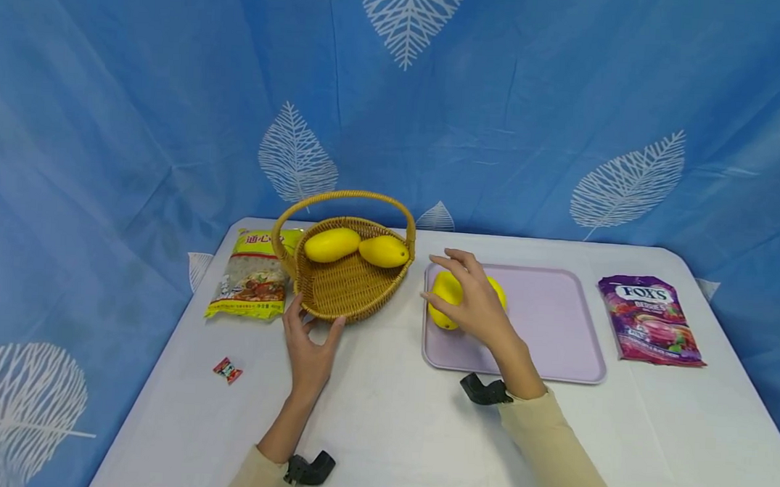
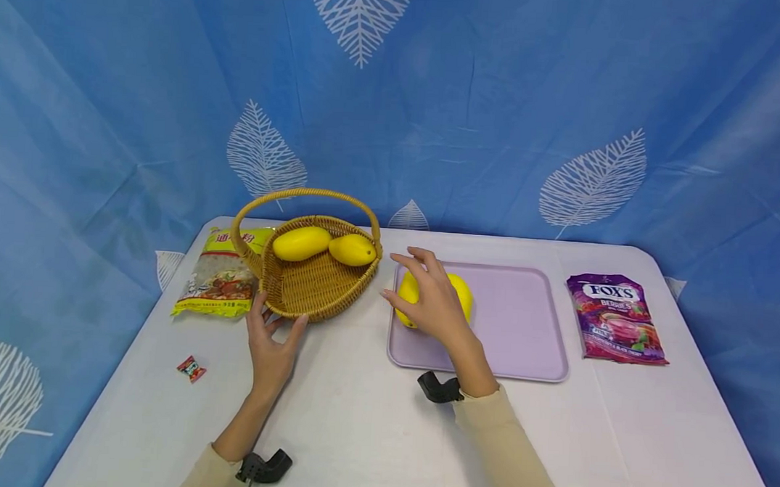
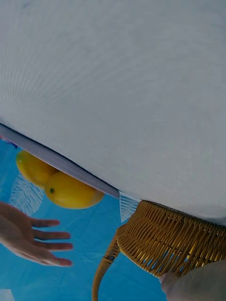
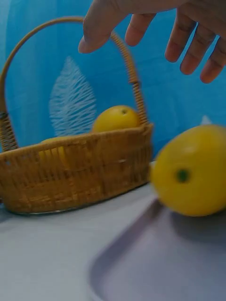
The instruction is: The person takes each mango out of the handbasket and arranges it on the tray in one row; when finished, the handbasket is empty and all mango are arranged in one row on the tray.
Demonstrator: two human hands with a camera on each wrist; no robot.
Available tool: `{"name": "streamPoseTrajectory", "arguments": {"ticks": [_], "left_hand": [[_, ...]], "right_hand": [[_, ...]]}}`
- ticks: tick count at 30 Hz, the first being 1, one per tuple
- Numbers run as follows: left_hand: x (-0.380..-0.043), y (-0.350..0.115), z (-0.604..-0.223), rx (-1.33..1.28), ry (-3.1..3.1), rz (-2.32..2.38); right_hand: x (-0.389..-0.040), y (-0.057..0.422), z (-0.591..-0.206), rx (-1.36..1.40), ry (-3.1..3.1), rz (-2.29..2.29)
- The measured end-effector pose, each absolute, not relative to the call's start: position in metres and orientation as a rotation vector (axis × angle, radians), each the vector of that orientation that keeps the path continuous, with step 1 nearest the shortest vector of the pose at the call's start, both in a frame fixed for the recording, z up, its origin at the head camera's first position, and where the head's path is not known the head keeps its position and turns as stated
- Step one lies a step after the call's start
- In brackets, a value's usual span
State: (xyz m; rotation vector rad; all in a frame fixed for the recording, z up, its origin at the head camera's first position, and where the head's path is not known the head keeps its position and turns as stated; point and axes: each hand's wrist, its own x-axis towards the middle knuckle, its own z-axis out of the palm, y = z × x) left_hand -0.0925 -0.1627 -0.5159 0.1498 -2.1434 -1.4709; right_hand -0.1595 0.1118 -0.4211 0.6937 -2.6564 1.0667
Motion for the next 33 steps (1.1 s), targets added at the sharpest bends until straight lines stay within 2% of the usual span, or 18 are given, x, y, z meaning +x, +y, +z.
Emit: {"name": "streamPoseTrajectory", "arguments": {"ticks": [11, 25, 33], "left_hand": [[-0.092, -0.162, -0.516, 0.142, -2.136, -1.466], [-0.093, -0.165, -0.516, 0.15, -2.133, -1.479], [-0.093, -0.164, -0.517, 0.152, -2.139, -1.468]], "right_hand": [[-0.185, 0.053, -0.432, 0.893, -2.75, 1.207], [-0.201, 0.027, -0.439, 0.963, -2.755, 0.897], [-0.224, 0.014, -0.442, 1.031, -2.808, 1.014]]}}
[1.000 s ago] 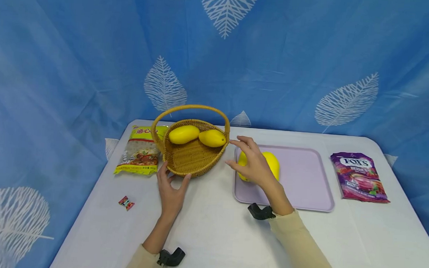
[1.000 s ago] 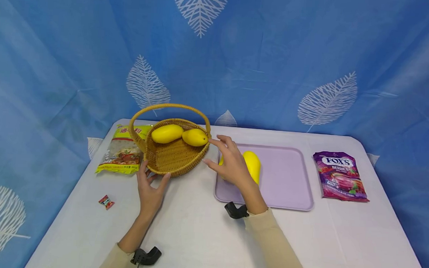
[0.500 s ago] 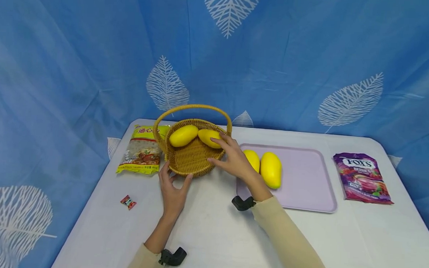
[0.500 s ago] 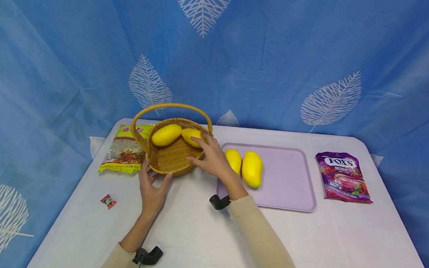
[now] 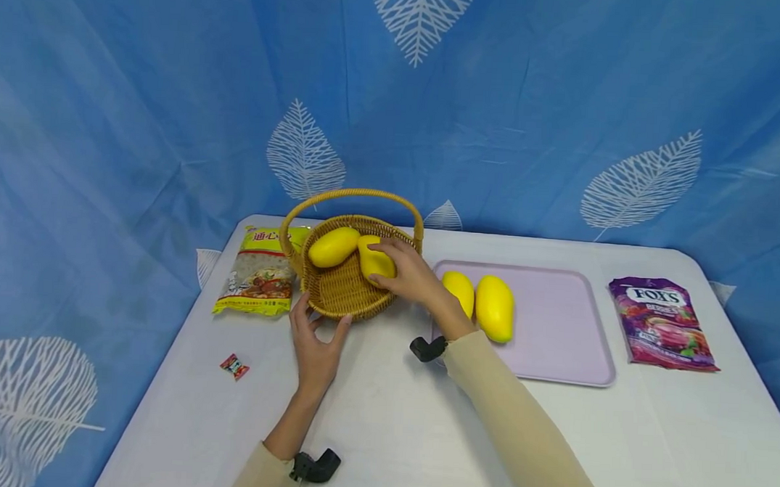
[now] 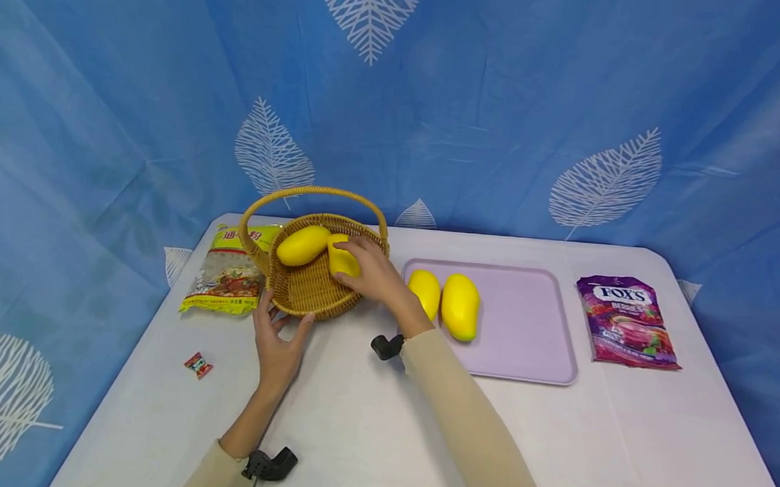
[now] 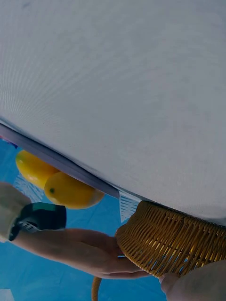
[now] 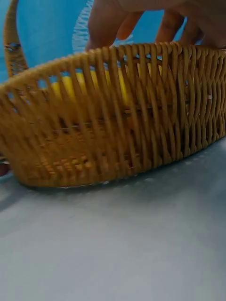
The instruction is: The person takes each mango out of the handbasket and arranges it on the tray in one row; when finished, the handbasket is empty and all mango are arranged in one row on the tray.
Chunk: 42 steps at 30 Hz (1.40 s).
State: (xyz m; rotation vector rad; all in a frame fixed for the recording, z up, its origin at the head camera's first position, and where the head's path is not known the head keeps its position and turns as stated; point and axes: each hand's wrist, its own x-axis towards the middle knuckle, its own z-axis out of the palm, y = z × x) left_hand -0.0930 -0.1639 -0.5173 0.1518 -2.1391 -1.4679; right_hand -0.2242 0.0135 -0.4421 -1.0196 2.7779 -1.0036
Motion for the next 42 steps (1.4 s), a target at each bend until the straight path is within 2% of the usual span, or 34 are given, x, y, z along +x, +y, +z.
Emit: {"name": "streamPoseTrajectory", "arguments": {"ticks": [7, 20, 42], "left_hand": [[-0.094, -0.164, -0.519, 0.157, -2.149, -1.467], [-0.094, -0.164, -0.519, 0.158, -2.149, -1.463], [-0.094, -0.164, -0.518, 0.132, -2.131, -1.48]], "right_hand": [[-0.239, 0.0, -0.443, -0.998, 2.697, -0.891], [-0.238, -0.023, -0.445, -0.913, 2.71, -0.735], [-0.24, -0.021, -0.447, -0.964, 2.67, -0.762]]}}
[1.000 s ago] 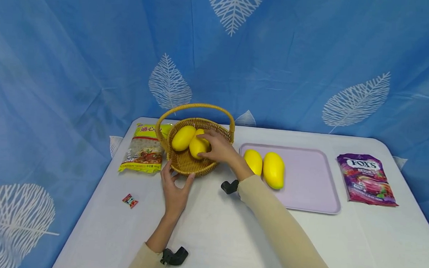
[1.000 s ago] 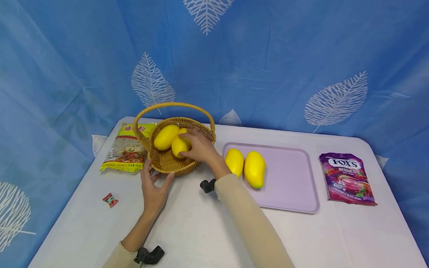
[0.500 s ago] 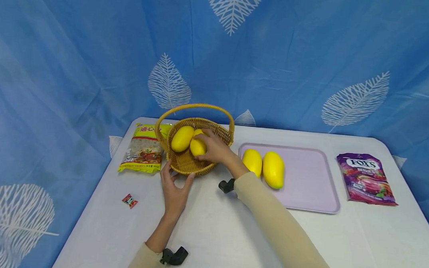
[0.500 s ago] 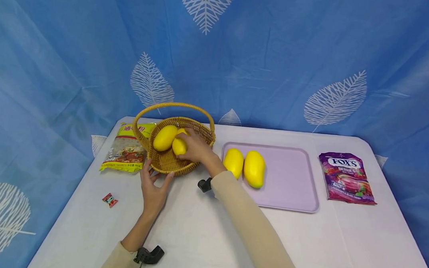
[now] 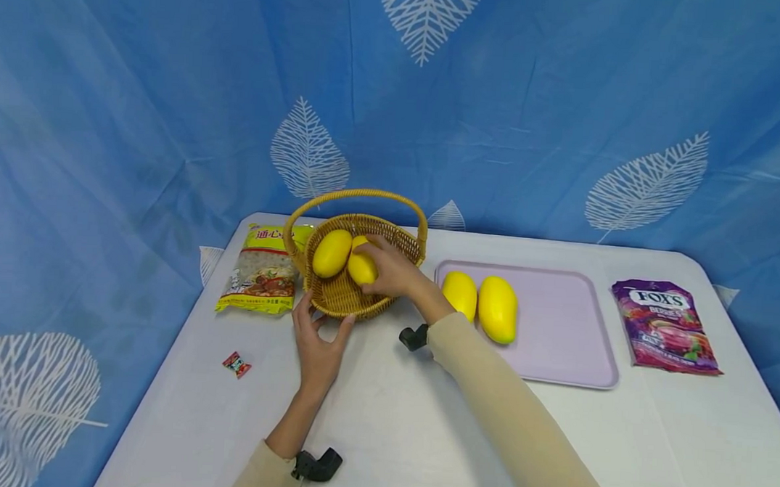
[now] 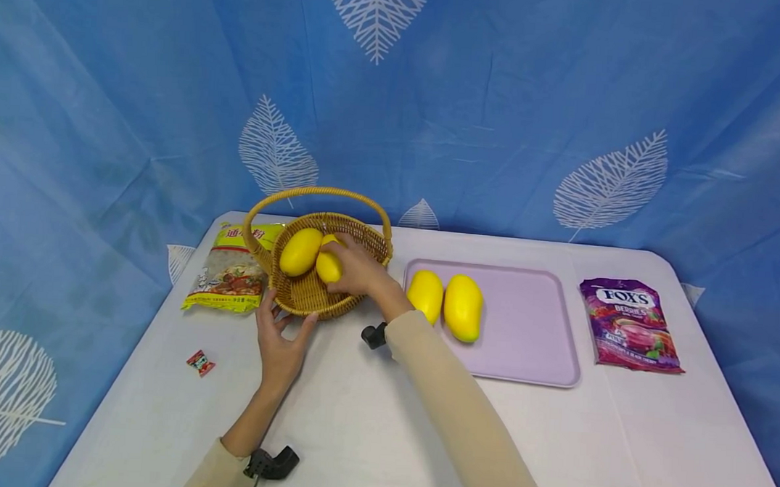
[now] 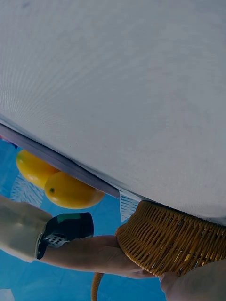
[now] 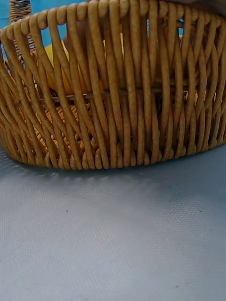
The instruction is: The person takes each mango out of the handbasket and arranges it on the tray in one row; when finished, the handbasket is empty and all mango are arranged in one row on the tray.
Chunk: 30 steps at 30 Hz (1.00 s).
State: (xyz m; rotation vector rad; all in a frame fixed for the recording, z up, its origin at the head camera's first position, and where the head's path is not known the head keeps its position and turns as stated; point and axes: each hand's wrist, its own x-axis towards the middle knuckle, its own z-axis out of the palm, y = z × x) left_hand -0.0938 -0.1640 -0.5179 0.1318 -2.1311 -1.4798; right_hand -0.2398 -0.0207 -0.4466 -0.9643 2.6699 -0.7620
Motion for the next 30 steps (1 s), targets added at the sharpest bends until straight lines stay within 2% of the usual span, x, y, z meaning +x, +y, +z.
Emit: {"name": "streamPoseTrajectory", "arguments": {"ticks": [30], "left_hand": [[-0.096, -0.165, -0.518, 0.103, -2.114, -1.465]], "right_hand": [[-0.23, -0.006, -0.433, -1.092, 2.673, -0.982]]}}
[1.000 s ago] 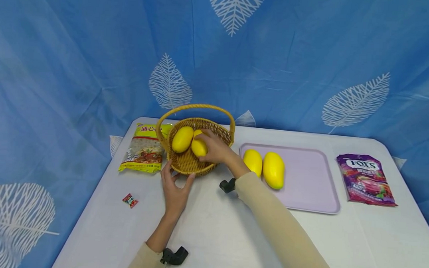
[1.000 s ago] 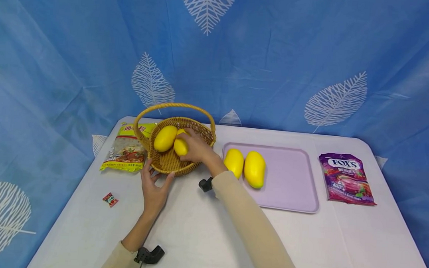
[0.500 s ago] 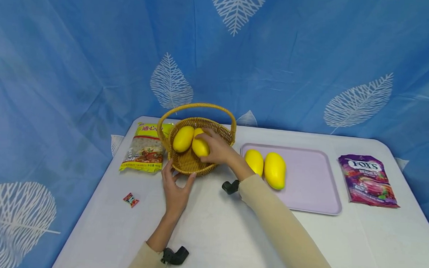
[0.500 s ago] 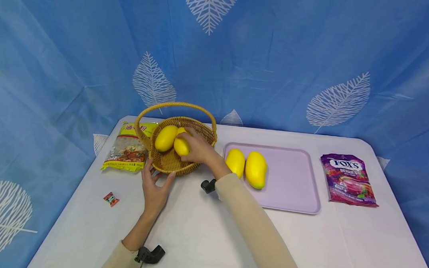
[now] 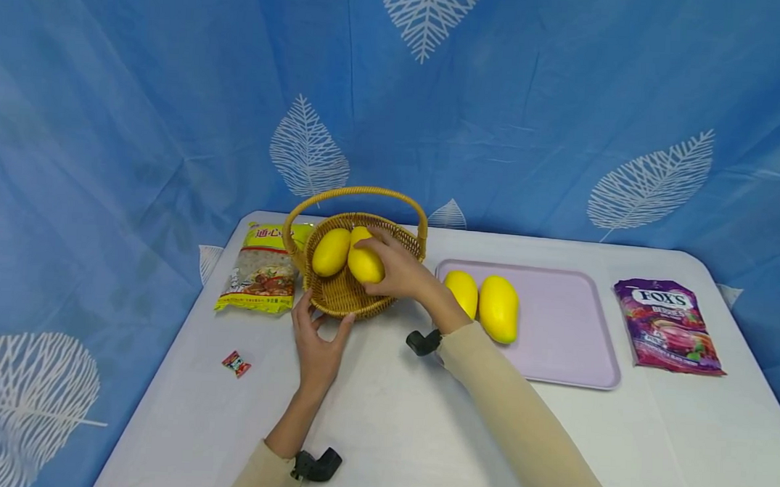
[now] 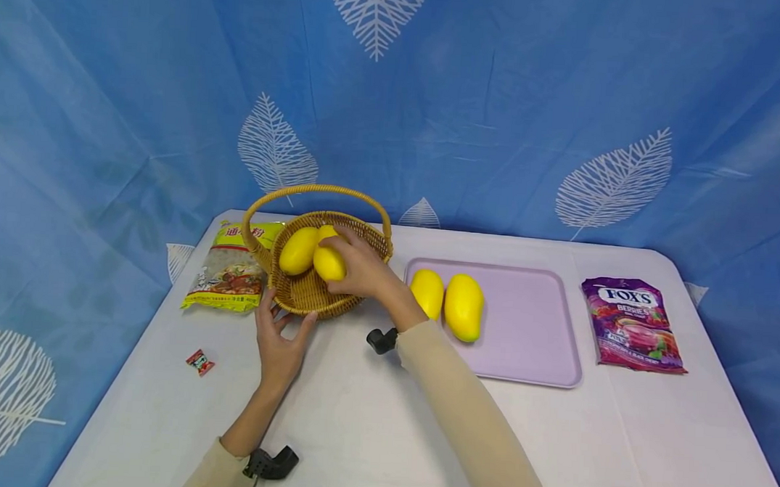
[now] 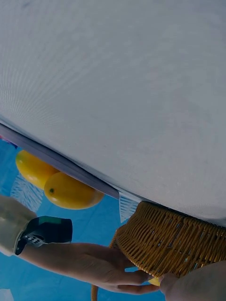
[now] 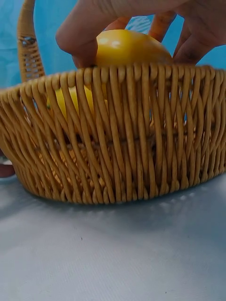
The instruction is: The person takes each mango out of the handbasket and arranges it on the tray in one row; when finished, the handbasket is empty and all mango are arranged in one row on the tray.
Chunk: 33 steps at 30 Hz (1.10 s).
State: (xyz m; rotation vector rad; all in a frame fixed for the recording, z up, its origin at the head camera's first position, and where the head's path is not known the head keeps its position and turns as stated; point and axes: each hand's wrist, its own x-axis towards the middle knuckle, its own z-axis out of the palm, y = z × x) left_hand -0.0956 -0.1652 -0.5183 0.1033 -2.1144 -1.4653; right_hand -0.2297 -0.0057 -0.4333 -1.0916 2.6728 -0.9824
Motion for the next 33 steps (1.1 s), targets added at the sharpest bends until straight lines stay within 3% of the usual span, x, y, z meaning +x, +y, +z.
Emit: {"name": "streamPoseTrajectory", "arguments": {"ticks": [15, 33], "left_hand": [[-0.094, -0.164, -0.517, 0.139, -2.136, -1.462], [-0.094, -0.163, -0.516, 0.141, -2.133, -1.472]], "right_hand": [[-0.204, 0.017, -0.411, -1.248, 2.703, -1.181], [-0.163, 0.084, -0.394, -1.185, 2.837, -1.276]]}}
